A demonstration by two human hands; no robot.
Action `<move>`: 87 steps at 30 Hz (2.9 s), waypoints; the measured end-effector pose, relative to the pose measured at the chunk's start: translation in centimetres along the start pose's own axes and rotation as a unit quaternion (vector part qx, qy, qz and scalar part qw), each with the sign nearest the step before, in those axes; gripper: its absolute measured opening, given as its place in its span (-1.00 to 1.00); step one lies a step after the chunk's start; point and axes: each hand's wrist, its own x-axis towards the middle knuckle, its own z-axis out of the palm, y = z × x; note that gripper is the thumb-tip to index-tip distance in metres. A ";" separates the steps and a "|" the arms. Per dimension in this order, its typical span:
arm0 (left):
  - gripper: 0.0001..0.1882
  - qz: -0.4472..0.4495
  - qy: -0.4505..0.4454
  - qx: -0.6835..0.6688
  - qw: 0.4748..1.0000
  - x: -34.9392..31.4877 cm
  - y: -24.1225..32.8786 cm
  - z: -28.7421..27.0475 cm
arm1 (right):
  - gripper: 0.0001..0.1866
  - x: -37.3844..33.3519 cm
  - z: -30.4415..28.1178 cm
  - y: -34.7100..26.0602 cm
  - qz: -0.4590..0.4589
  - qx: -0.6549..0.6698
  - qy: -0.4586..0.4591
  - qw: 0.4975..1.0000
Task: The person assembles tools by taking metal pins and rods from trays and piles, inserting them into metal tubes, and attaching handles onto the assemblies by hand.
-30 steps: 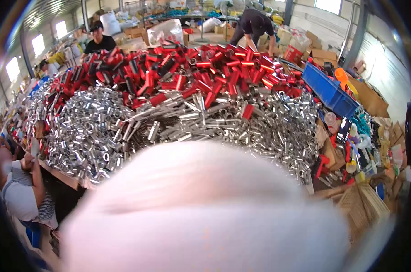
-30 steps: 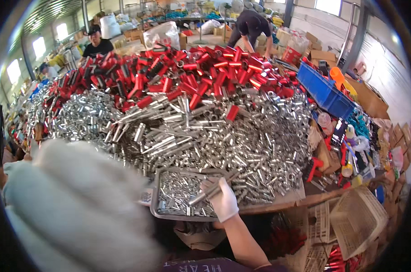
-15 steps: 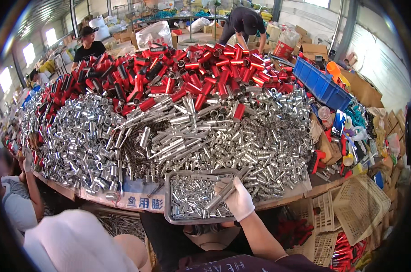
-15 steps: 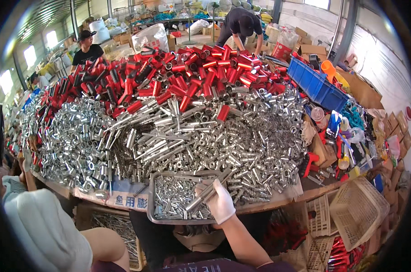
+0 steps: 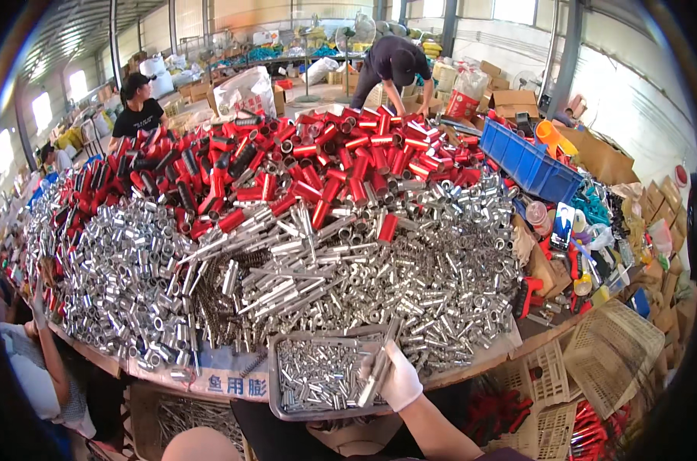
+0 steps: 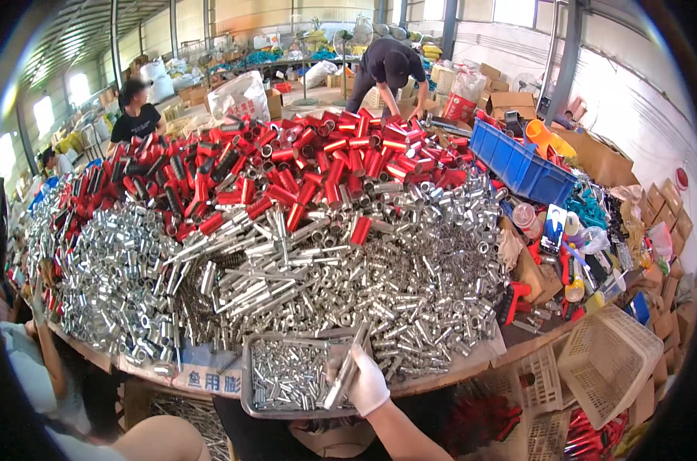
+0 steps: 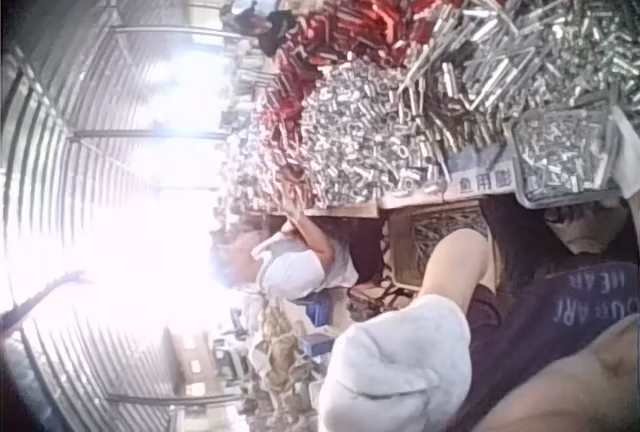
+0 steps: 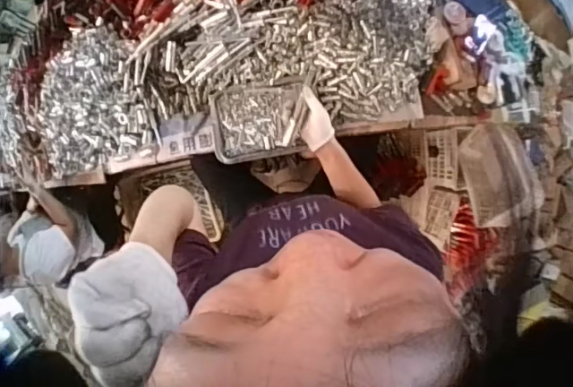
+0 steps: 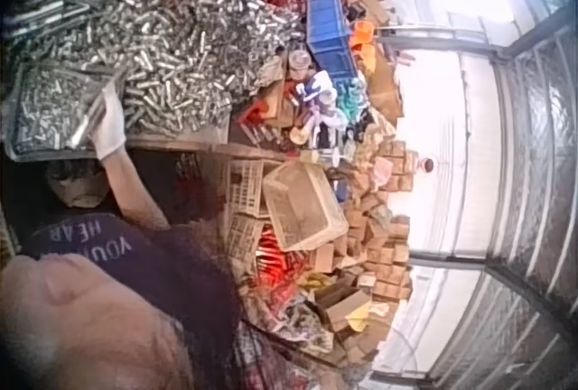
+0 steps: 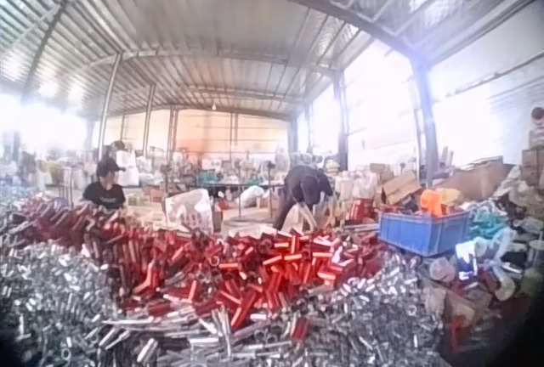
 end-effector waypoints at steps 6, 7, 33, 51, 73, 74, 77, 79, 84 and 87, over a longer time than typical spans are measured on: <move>-0.69 0.043 0.227 0.083 0.969 -6.9 -6.2 1.7 | -0.57 -0.1 -3.8 -0.8 0.025 0.013 0.043 0.999; -0.69 -0.014 0.354 0.133 0.926 -10.4 -7.2 1.5 | -0.56 -0.3 -2.7 -0.7 0.039 0.003 0.039 0.998; -0.58 -0.496 -0.124 -0.024 0.859 -13.4 -15.9 12.0 | -0.60 -2.3 0.3 -2.1 0.116 -0.185 -0.116 0.969; -0.70 -0.405 -0.250 0.194 0.858 -14.8 -14.9 14.4 | -0.83 -3.2 1.5 -2.1 0.115 -0.238 -0.110 0.958; -0.73 -0.593 -0.218 0.410 0.657 -26.4 -13.7 1.7 | -0.48 -0.7 -0.9 -0.5 0.098 -0.145 -0.085 0.981; -0.73 -0.600 -0.212 0.397 0.662 -26.2 -13.4 1.8 | -0.48 -0.7 -0.9 -0.5 0.094 -0.140 -0.072 0.983; -0.74 -0.607 -0.218 0.400 0.651 -27.4 -14.1 1.9 | -0.48 -0.3 -0.7 -0.2 0.102 -0.129 -0.065 0.984; -0.73 -0.610 -0.232 0.391 0.649 -27.1 -14.1 1.7 | -0.49 0.0 -0.9 -0.2 0.112 -0.118 -0.057 0.985; -0.69 -0.605 -0.209 0.339 0.690 -21.7 -13.0 2.1 | -0.48 -1.6 -1.4 -1.6 0.076 -0.147 -0.028 0.986; -0.67 -0.626 -0.208 0.355 0.662 -22.6 -12.0 -0.2 | -0.46 -1.1 0.6 -1.0 0.160 -0.160 0.021 0.974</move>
